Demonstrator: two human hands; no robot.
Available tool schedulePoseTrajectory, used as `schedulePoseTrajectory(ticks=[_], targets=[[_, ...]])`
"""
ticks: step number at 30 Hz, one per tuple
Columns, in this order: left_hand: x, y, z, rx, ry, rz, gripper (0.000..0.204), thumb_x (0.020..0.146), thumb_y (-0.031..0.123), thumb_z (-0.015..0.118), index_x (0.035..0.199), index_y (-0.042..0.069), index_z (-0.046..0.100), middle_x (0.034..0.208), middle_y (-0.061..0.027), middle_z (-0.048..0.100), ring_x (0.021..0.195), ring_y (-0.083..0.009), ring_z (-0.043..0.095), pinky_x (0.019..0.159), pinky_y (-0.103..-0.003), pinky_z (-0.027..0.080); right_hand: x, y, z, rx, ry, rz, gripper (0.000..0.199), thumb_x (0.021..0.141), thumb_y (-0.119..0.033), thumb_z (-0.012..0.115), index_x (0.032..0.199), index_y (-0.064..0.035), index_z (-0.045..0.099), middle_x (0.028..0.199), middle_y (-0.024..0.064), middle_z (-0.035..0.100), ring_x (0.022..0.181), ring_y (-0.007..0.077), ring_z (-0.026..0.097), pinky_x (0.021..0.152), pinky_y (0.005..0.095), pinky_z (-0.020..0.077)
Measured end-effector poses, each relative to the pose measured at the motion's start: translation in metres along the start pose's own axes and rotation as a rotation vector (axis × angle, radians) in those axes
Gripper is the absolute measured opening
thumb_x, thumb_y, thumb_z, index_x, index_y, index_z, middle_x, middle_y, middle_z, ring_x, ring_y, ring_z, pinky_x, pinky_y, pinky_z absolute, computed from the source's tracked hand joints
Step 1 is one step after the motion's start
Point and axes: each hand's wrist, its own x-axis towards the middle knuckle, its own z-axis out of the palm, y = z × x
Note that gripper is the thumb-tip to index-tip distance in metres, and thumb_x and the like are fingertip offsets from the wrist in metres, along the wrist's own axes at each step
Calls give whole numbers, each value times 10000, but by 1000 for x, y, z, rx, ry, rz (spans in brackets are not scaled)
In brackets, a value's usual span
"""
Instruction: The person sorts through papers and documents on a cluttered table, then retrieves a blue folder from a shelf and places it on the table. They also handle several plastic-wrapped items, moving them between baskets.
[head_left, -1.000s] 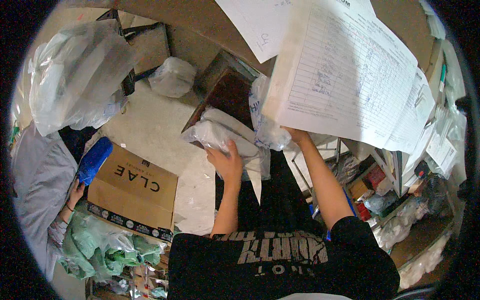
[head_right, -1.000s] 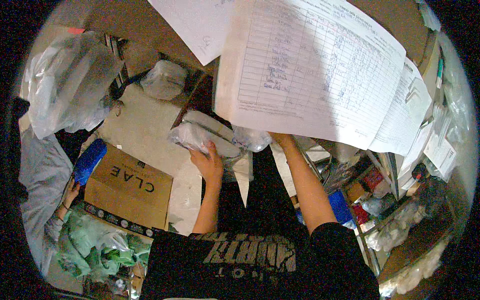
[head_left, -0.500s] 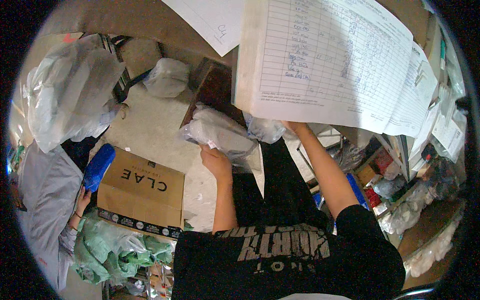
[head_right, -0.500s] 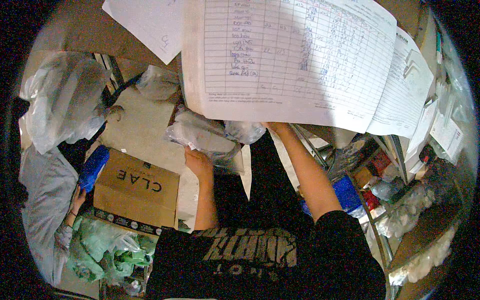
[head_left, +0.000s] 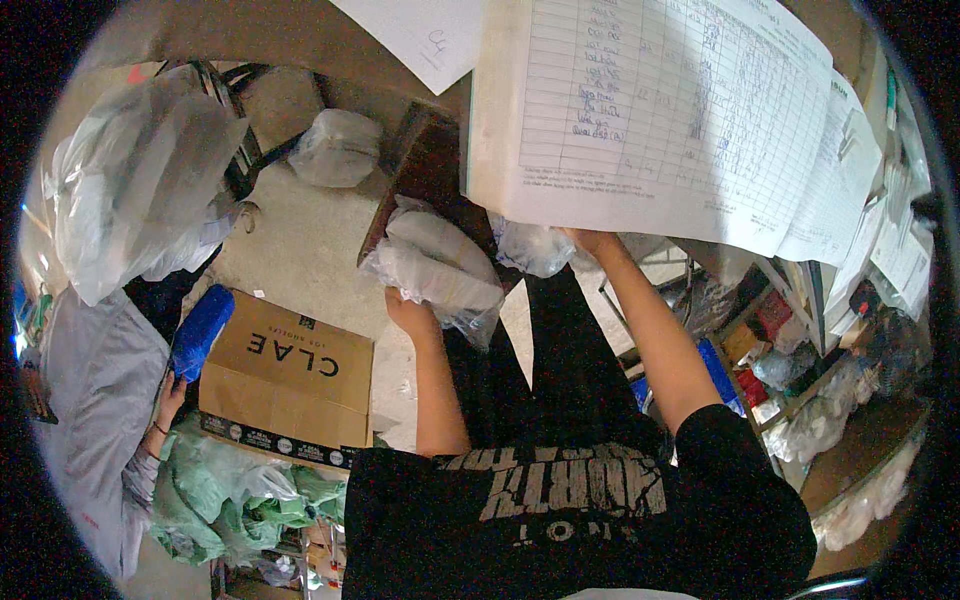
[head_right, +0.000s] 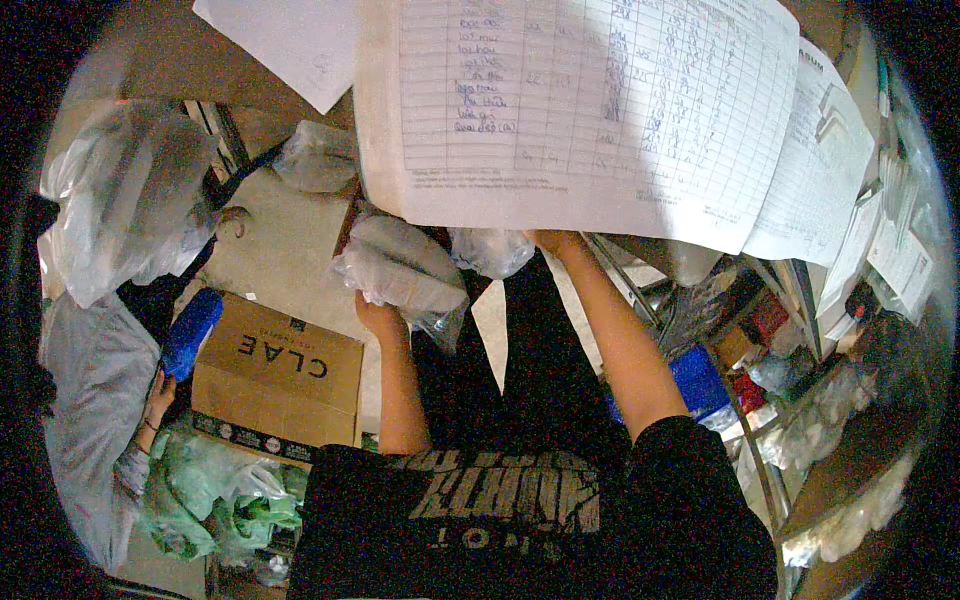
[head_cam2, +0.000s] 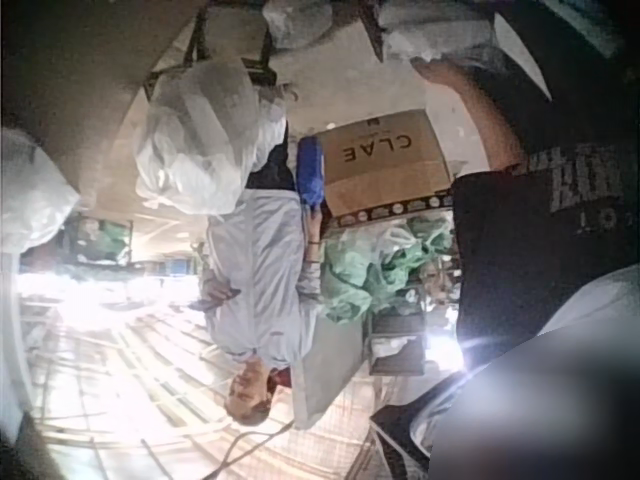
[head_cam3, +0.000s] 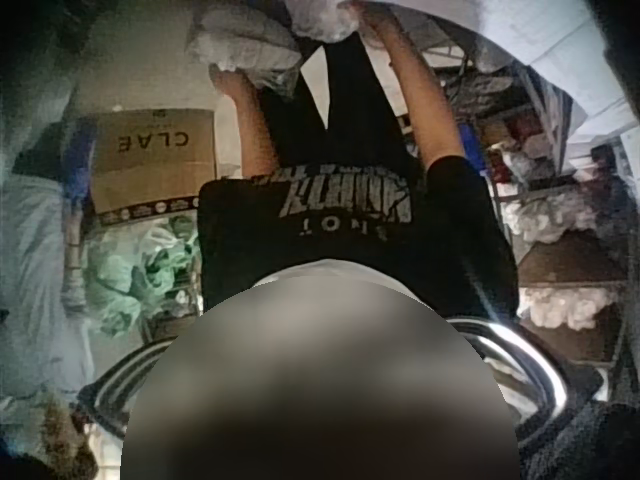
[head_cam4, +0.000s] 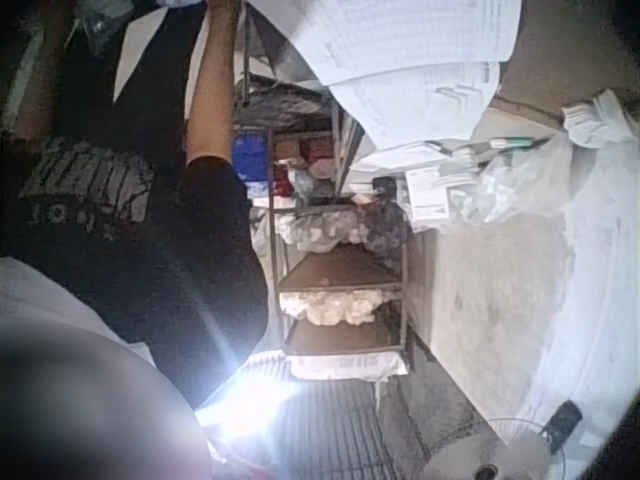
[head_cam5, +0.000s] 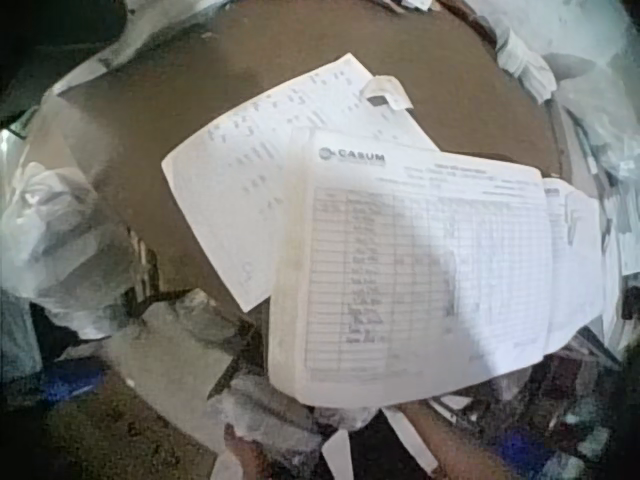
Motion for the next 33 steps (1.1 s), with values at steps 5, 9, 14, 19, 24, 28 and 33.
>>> schedulePoseTrajectory(ticks=[5,9,14,19,24,28,33], targets=[[-8,22,-5,-244,-37,-224,597,1037,299,527,1498,-51,385,1366,-218,546,1260,-333,560,1050,-419,470,6,-19,-19,89,-55,51,529,927,-337,672,1393,-99,595,1463,204,561,1374,410,486,1170,539,358],[-30,55,15,-182,-21,-226,818,1015,356,585,1587,-51,166,1528,-252,388,1386,-398,448,1154,-486,387,12,-31,-24,493,-118,284,579,901,-361,728,1389,-82,591,1437,196,582,1355,382,507,1149,525,388],[-39,84,54,524,37,1,1067,839,365,813,1583,-56,173,1614,-287,266,1461,-428,354,1200,-521,326,16,-43,-33,848,-126,480,625,876,-333,782,1398,-60,572,1382,191,602,1296,309,542,1058,492,485],[-37,74,27,90,-76,11,1057,759,238,889,1552,-58,256,1545,-248,396,1385,-377,453,1157,-476,382,10,-29,-21,560,-154,345,673,858,-326,782,1434,-73,544,1442,191,557,1326,338,515,1089,488,458],[-27,31,-31,-155,-263,-251,927,759,191,875,1501,-22,363,1424,-178,525,1289,-334,530,1110,-440,419,-6,-1,11,317,-270,427,738,804,-318,767,1461,-85,526,1516,191,505,1410,381,443,1169,454,374],[-21,7,-48,-248,-299,-294,912,746,196,870,1490,2,379,1413,-163,534,1280,-331,538,1104,-452,427,-12,8,21,331,-357,571,753,800,-334,757,1473,-90,522,1540,194,490,1425,377,441,1180,433,365],[-22,3,-49,-281,-290,-314,905,747,186,866,1490,5,380,1413,-162,533,1284,-332,536,1110,-452,423,-10,9,23,492,-275,501,727,804,-326,741,1459,-91,531,1531,198,499,1418,384,448,1189,430,359]])
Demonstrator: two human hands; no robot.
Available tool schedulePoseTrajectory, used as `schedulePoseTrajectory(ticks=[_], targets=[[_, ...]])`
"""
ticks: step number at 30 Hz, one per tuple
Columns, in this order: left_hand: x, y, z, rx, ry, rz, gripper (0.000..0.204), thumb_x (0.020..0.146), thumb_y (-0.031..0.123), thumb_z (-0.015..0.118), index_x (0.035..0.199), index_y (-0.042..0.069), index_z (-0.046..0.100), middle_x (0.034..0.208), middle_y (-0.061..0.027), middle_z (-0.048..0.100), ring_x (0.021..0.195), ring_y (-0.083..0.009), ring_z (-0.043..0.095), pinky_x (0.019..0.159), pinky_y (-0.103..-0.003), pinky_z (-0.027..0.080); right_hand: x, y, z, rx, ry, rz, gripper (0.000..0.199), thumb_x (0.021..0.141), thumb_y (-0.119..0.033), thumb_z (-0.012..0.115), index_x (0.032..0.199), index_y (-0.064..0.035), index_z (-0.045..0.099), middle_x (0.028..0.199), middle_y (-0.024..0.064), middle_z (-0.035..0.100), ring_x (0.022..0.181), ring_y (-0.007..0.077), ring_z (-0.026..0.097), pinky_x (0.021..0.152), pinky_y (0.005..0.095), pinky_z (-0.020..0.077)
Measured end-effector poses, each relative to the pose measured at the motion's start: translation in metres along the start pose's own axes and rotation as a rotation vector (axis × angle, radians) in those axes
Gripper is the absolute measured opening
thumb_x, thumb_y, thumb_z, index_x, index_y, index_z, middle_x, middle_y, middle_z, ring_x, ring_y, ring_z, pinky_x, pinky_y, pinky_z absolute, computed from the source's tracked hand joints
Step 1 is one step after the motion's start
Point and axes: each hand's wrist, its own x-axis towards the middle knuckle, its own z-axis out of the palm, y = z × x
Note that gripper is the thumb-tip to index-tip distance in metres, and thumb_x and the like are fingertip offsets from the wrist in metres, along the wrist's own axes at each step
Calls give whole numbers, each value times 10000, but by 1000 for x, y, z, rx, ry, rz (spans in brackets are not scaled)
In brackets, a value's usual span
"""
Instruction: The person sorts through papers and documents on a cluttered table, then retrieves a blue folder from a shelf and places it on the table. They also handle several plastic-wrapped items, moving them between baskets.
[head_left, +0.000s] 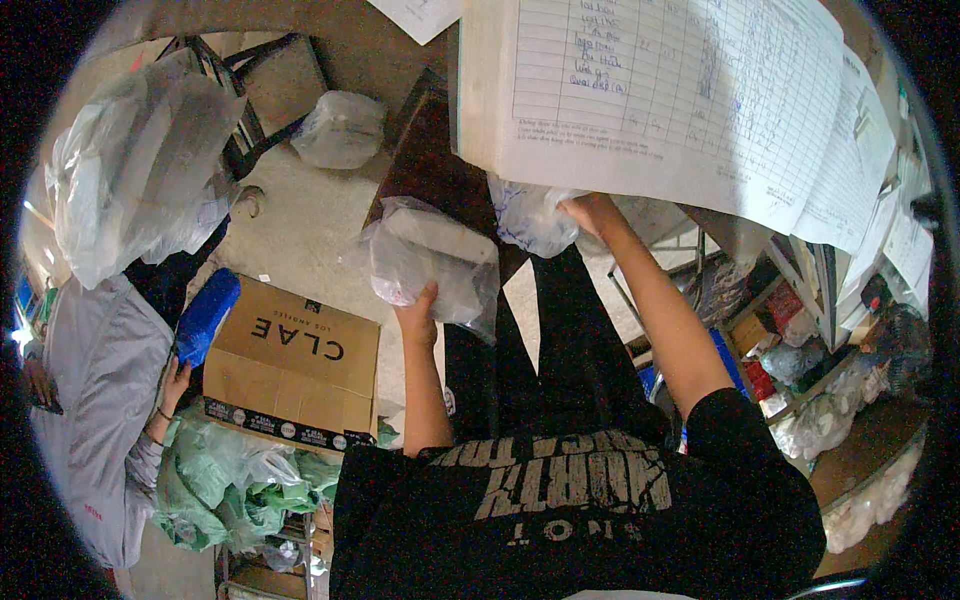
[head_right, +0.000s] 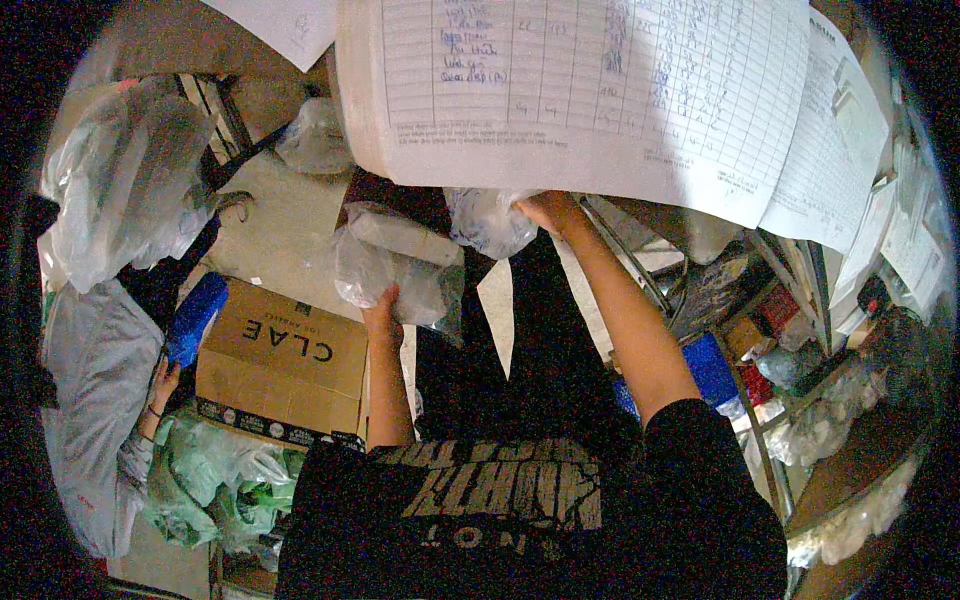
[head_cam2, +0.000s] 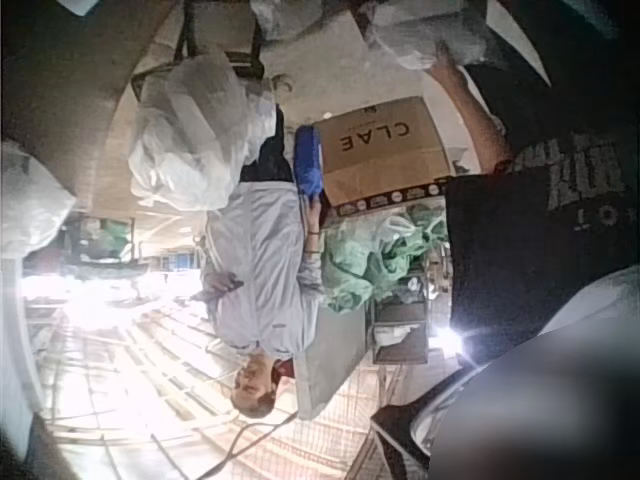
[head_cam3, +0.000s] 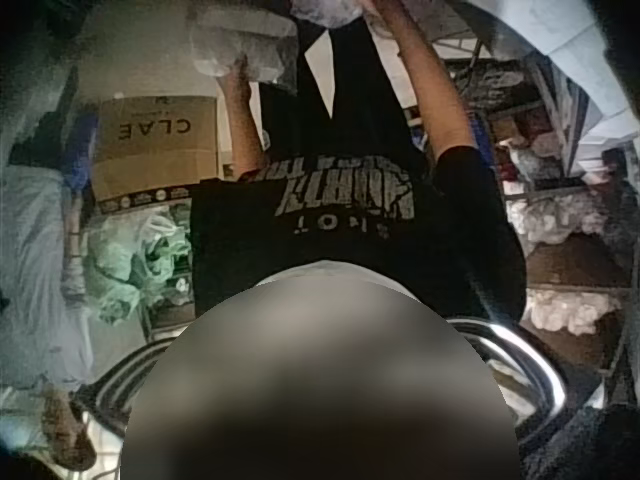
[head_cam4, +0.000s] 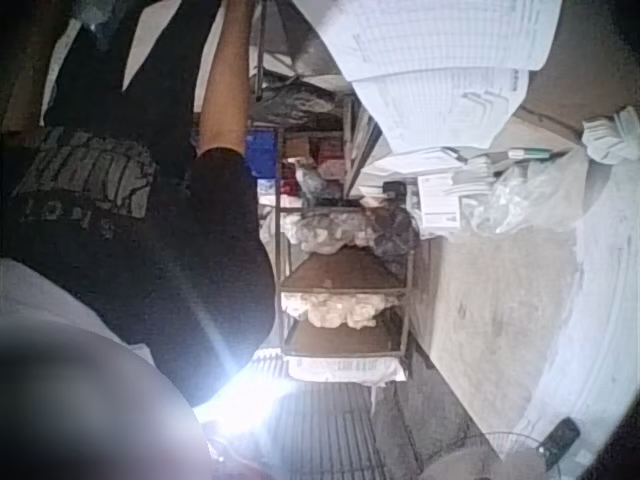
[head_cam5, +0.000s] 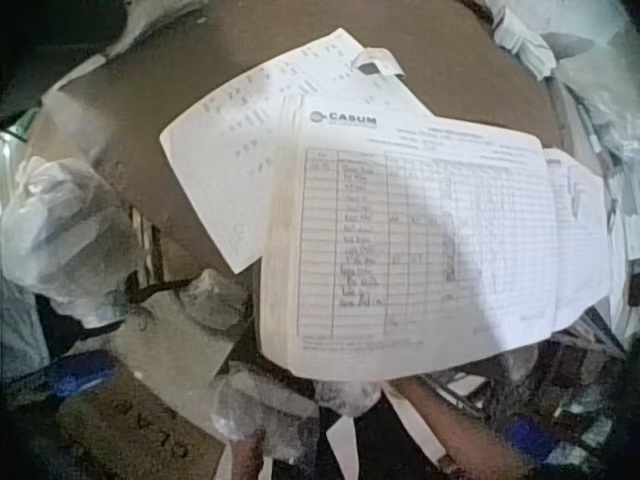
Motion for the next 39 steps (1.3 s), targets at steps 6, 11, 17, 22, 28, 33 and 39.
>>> schedulePoseTrajectory(ticks=[6,11,17,22,28,33,39], targets=[[0,-2,-2,-35,-14,-2,908,751,205,882,1487,3,390,1408,-157,542,1286,-328,536,1115,-448,419,9,12,9,-314,97,-240,736,796,-292,748,1457,-72,511,1535,184,494,1406,384,460,1190,445,356],[2,-5,-7,-60,6,-44,898,755,208,887,1482,1,401,1407,-154,545,1281,-319,539,1117,-437,415,6,9,8,221,120,-122,756,767,-219,779,1448,-46,500,1503,206,508,1425,376,434,1187,445,361],[2,-5,-6,-60,-27,-16,861,774,185,865,1478,-4,406,1410,-153,543,1286,-315,534,1118,-431,409,-1,-14,1,73,102,-80,808,743,-238,800,1460,-45,482,1518,202,491,1436,371,423,1191,451,362],[2,-6,-6,-69,-42,-8,858,775,152,846,1489,8,392,1413,-155,539,1285,-319,533,1118,-437,410,3,-8,1,-20,135,-158,783,778,-240,774,1480,-71,472,1557,200,450,1442,382,409,1197,453,346],[4,-12,-12,-77,-13,-62,864,767,112,828,1500,18,380,1411,-151,539,1285,-327,535,1108,-448,424,11,0,8,-311,-37,-29,807,847,-369,703,1549,-101,410,1645,198,336,1523,370,290,1251,445,251],[6,-3,-19,-182,-52,-115,744,776,142,756,1440,15,447,1326,-159,579,1208,-343,580,1051,-485,481,3,-22,9,-237,-105,164,857,862,-459,652,1568,-53,385,1670,205,285,1544,374,249,1262,439,223],[0,38,-55,-432,-140,-74,693,690,256,658,1325,1,553,1248,-161,624,1151,-383,606,1021,-526,501,-9,-51,-3,71,106,30,970,779,-454,757,1566,-34,375,1630,250,339,1519,397,295,1240,441,280]])
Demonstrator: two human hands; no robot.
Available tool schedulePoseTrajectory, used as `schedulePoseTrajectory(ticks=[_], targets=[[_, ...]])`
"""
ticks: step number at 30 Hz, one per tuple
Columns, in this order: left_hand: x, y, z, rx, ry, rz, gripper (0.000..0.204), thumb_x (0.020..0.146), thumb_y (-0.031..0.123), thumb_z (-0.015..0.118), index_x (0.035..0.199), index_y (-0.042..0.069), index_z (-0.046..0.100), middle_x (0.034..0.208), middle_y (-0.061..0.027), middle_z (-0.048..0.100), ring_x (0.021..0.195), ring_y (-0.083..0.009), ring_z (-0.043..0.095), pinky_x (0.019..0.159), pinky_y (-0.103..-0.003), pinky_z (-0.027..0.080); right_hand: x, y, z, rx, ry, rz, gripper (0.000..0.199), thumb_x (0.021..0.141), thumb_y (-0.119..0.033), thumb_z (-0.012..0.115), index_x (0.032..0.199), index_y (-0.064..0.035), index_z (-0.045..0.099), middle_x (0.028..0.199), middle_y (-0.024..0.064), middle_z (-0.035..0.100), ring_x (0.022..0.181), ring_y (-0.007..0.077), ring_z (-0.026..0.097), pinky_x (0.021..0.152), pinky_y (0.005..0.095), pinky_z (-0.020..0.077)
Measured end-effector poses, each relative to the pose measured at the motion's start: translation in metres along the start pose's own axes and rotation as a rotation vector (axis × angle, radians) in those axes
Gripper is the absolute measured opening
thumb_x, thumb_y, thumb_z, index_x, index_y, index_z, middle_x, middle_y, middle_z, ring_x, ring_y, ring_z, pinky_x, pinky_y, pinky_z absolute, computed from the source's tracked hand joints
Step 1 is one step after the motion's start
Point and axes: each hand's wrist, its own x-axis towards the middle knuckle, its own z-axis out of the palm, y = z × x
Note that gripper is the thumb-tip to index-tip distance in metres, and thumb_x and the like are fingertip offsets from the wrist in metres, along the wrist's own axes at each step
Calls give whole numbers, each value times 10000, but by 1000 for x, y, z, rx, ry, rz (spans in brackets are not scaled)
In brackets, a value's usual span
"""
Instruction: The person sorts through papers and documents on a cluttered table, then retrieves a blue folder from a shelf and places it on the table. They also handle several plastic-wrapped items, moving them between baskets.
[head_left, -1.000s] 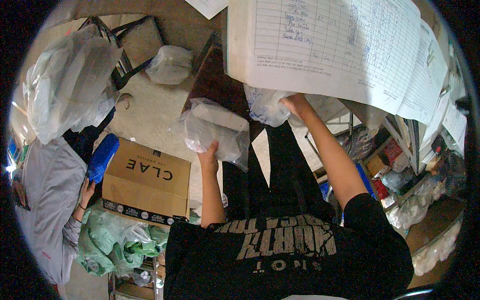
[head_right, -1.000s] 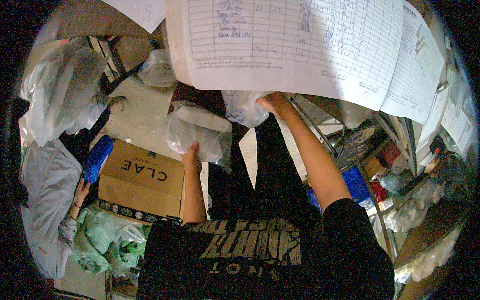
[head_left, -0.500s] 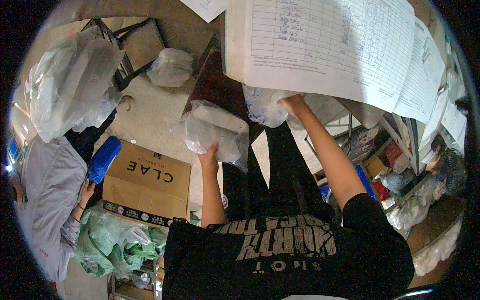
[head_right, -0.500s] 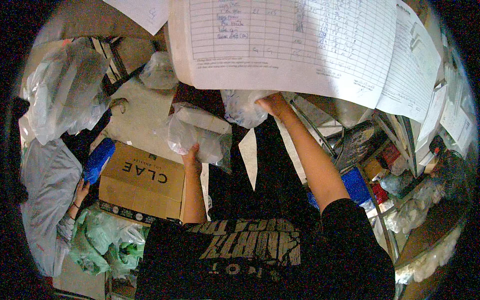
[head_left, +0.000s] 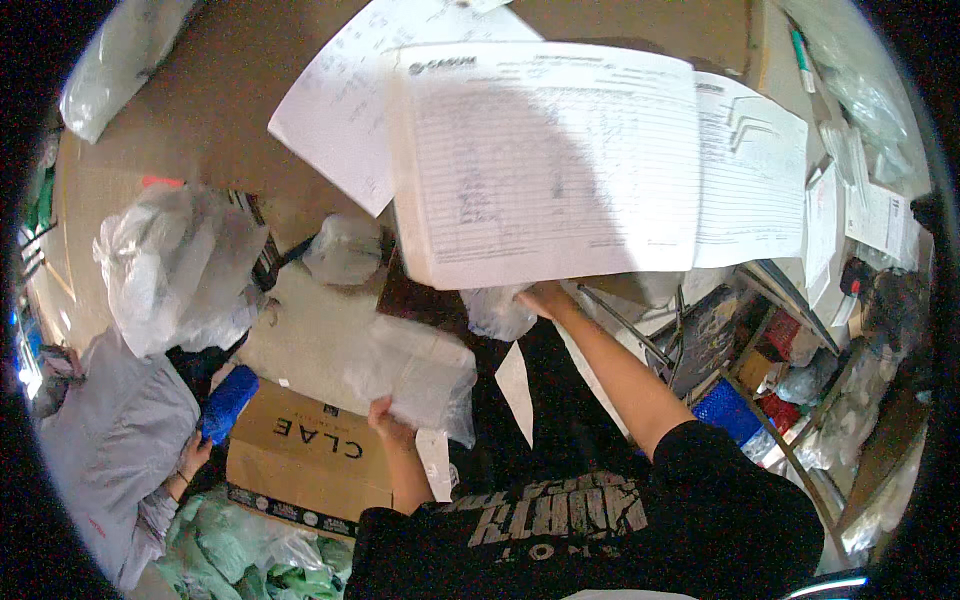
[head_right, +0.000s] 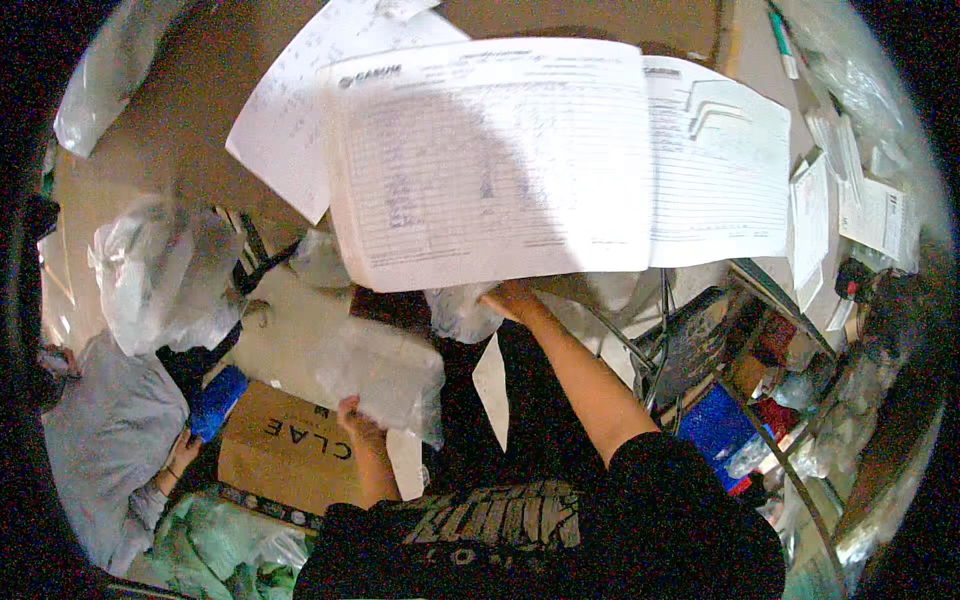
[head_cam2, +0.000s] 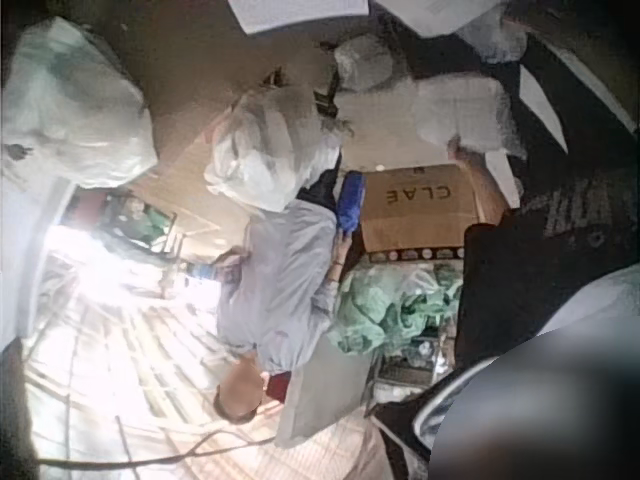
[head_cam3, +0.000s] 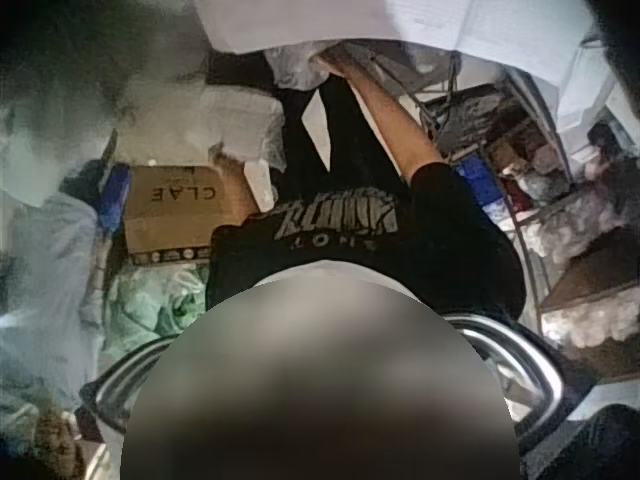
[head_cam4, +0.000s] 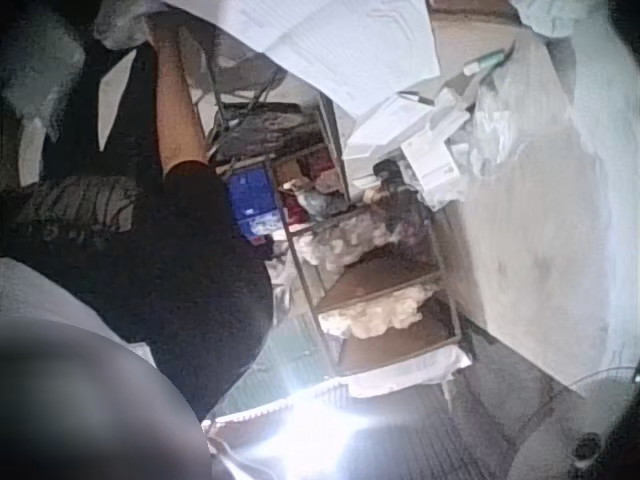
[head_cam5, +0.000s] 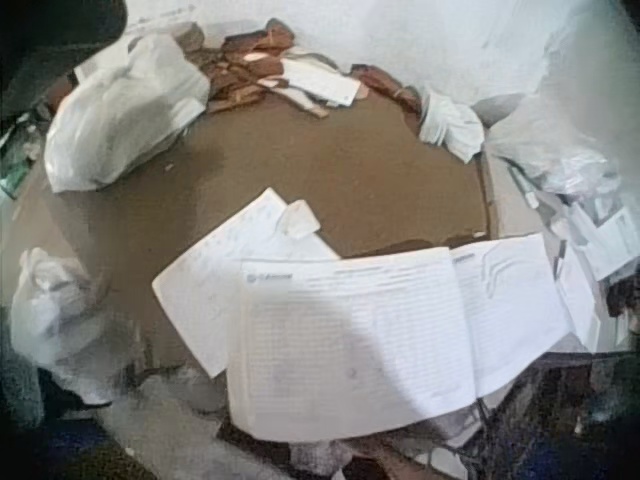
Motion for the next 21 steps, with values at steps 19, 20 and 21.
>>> schedulePoseTrajectory(ticks=[19,20,21], targets=[[-49,401,407,513,-435,1265,414,907,282,649,1190,-12,725,1184,-173,718,1057,-298,687,987,-447,523,13,22,32,-1,-61,-99,866,833,-521,735,1511,-52,472,1543,251,475,1438,408,430,1211,453,334],[-58,383,443,644,-436,1254,406,919,283,648,1185,-12,733,1182,-174,722,1053,-293,691,986,-443,524,15,22,31,-69,-63,-140,858,842,-533,721,1511,-56,474,1547,245,472,1454,406,410,1221,454,318],[-66,357,474,863,-230,1215,485,885,316,687,1238,-17,697,1204,-154,708,1076,-284,683,1010,-416,503,15,21,29,-40,-128,-81,852,850,-544,704,1514,-63,471,1556,239,462,1466,404,391,1228,453,305]])
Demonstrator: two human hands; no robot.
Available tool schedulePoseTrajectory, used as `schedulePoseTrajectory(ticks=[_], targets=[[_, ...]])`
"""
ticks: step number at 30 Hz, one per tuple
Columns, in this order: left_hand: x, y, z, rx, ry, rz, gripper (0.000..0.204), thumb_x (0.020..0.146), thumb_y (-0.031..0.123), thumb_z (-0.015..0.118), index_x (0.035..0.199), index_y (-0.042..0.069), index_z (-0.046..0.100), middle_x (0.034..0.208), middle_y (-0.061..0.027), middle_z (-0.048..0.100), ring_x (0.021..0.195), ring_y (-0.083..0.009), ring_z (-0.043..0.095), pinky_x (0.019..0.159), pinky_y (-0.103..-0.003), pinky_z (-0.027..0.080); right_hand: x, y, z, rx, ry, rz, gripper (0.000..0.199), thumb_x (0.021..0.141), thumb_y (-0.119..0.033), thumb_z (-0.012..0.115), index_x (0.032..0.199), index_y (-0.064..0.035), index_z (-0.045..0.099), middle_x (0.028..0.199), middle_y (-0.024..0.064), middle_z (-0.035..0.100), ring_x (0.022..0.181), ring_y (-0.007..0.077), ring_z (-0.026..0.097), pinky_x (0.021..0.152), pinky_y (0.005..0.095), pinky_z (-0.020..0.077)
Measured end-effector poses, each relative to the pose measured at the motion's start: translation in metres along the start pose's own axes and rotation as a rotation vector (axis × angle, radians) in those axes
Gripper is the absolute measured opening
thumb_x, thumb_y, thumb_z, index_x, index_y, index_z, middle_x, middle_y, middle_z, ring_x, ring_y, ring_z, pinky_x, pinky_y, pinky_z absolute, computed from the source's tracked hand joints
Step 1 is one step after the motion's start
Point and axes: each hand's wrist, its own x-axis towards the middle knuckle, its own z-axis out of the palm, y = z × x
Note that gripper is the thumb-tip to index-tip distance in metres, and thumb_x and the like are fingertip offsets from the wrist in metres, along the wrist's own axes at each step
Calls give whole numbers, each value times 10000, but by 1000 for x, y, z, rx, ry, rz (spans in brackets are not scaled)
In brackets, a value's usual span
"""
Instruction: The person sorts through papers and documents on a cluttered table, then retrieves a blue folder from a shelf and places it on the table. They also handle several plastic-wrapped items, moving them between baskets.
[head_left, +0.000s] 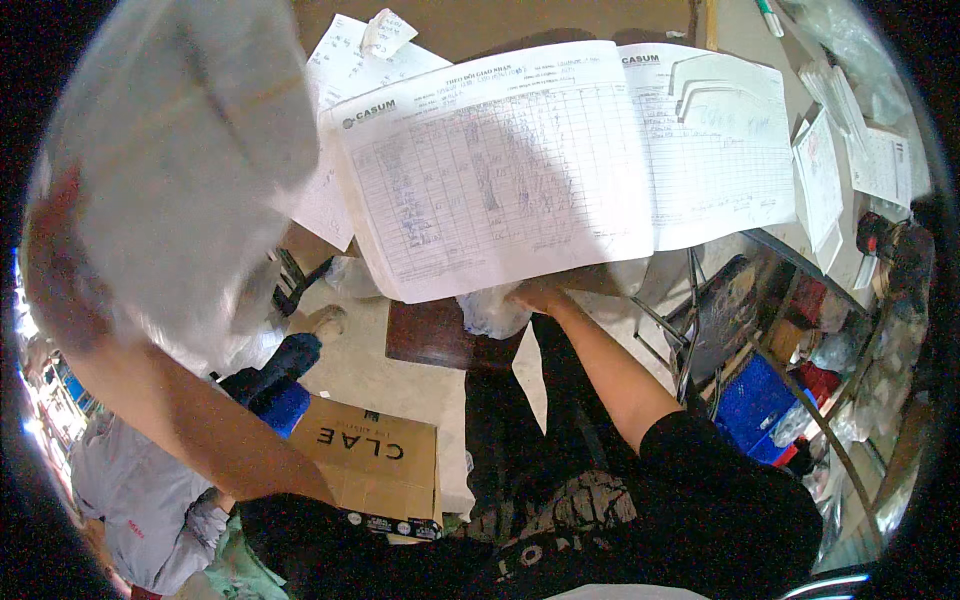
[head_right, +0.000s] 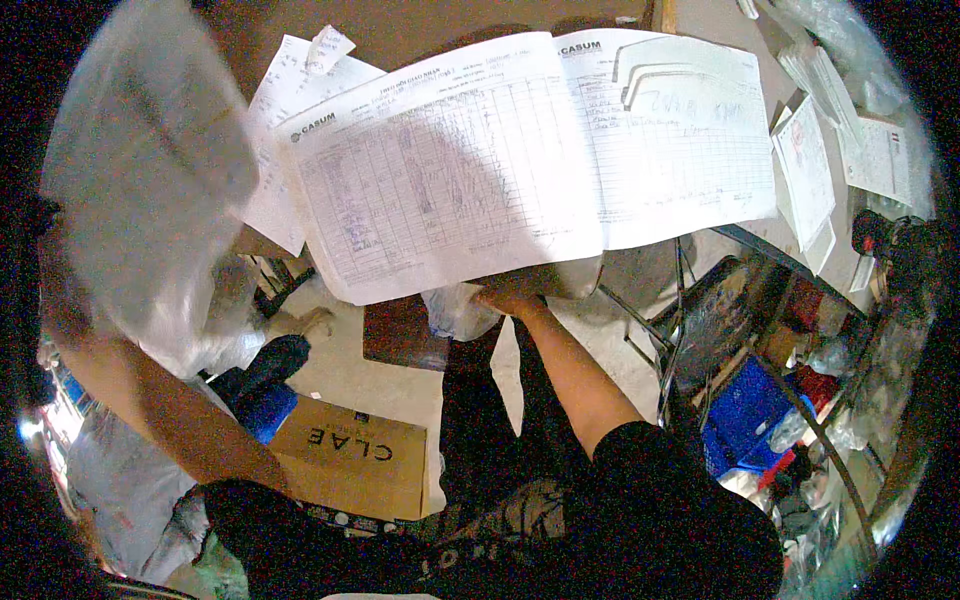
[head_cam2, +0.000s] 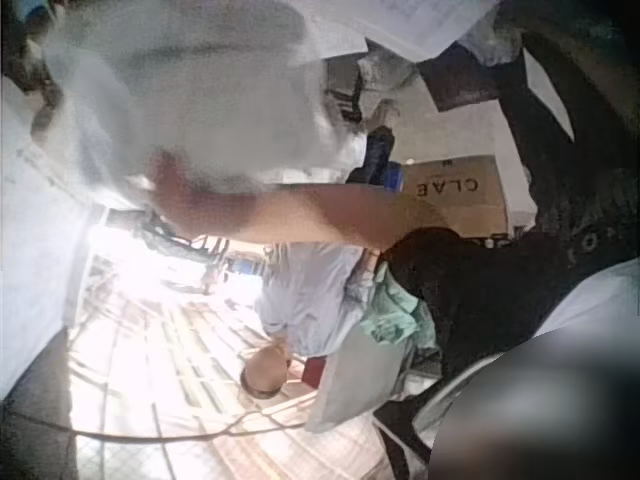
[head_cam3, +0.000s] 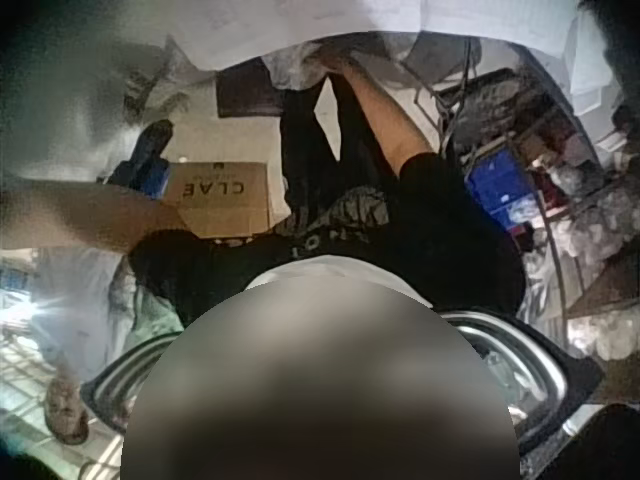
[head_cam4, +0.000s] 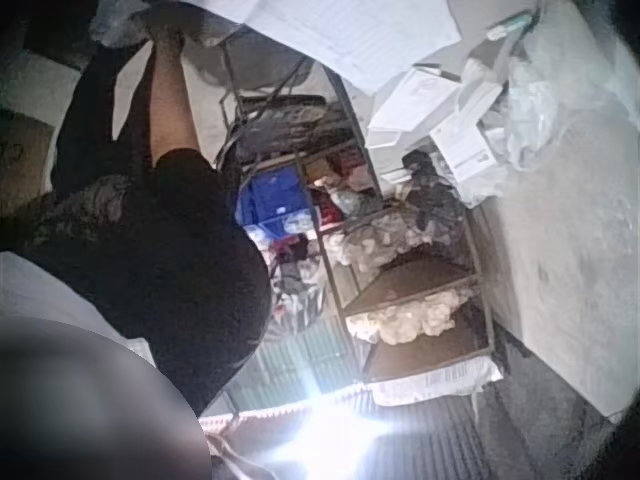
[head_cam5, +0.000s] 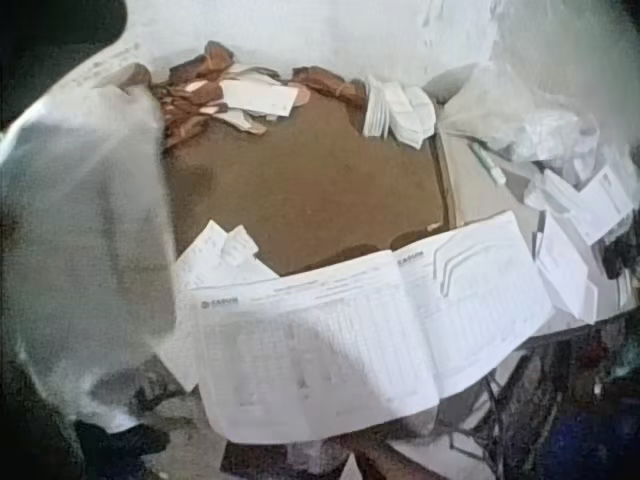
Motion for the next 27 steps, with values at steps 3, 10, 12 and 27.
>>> schedulePoseTrajectory(ticks=[3,10,12,27], targets=[[34,41,108,763,-395,152,578,974,410,626,1455,95,565,1336,-167,658,1215,-294,639,1054,-422,486,-5,-8,-7,62,-127,76,848,870,-585,660,1547,-127,434,1618,200,370,1517,397,288,1255,477,232],[-8,1,192,921,-77,466,814,750,209,831,1486,92,503,1312,-250,656,1225,-403,631,1040,-466,488,-21,-24,-11,-105,179,-136,790,940,-567,586,1568,-129,395,1638,160,369,1508,369,329,1238,457,282],[-15,2,199,938,-56,419,799,747,203,832,1472,85,516,1280,-244,674,1200,-409,643,1019,-472,500,-21,-23,-12,45,70,-35,758,957,-553,577,1563,-134,401,1635,156,375,1502,367,338,1232,458,291],[-13,-3,204,1000,78,429,746,740,274,834,1428,149,575,1251,-195,705,1185,-376,660,1022,-459,505,2,11,7,10,86,-103,750,910,-461,674,1517,-78,454,1564,180,465,1424,352,434,1184,437,358]])
